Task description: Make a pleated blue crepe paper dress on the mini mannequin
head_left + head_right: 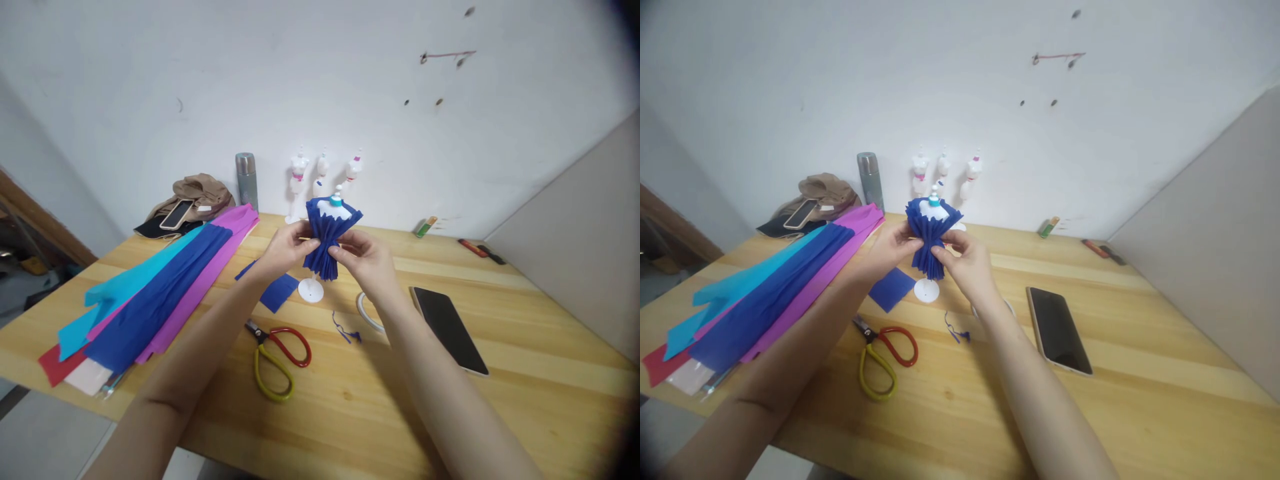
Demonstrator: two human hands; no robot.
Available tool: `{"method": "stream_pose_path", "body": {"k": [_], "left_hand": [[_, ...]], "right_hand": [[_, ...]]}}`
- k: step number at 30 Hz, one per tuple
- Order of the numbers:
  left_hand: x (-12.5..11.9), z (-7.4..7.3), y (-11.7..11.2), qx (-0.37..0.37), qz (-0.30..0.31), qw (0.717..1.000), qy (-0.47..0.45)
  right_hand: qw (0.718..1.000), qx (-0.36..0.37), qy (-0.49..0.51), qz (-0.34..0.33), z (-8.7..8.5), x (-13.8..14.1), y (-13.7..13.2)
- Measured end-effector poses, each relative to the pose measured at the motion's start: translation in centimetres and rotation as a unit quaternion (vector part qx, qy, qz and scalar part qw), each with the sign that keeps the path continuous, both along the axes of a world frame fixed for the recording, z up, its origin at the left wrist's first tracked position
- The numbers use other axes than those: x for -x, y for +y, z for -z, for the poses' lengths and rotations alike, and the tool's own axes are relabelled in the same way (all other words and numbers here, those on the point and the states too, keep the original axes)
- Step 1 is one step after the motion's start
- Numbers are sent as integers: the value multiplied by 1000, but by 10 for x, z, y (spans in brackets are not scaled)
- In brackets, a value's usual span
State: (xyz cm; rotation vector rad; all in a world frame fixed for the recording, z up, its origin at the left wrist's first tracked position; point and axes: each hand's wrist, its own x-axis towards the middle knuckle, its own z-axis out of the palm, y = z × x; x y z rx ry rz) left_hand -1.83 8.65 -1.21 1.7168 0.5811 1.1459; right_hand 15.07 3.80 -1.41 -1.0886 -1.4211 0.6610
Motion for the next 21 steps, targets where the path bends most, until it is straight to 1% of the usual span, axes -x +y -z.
{"method": "stream_pose_path", "body": {"k": [3, 6, 8, 13, 17, 21], "left_hand": [[-1, -2, -3, 24, 12, 1000, -1], [-3, -3, -5, 39, -4, 999, 8], [-3, -4, -6, 41, -11, 999, 13], [-1, -5, -5, 41, -3, 999, 16], [1, -5, -4, 40, -4, 999, 18], [1, -3, -2, 41, -5, 999, 23]], "right_hand": [[999, -10, -27, 13, -3, 2, -4], [999, -15, -46, 19, -5, 2, -8], [997, -25, -63, 28, -5, 2, -10], [994, -38, -85, 55, -6, 2, -11], [993, -41, -93, 60, -7, 4, -14], [989, -66, -111, 71, -10, 6, -18]]}}
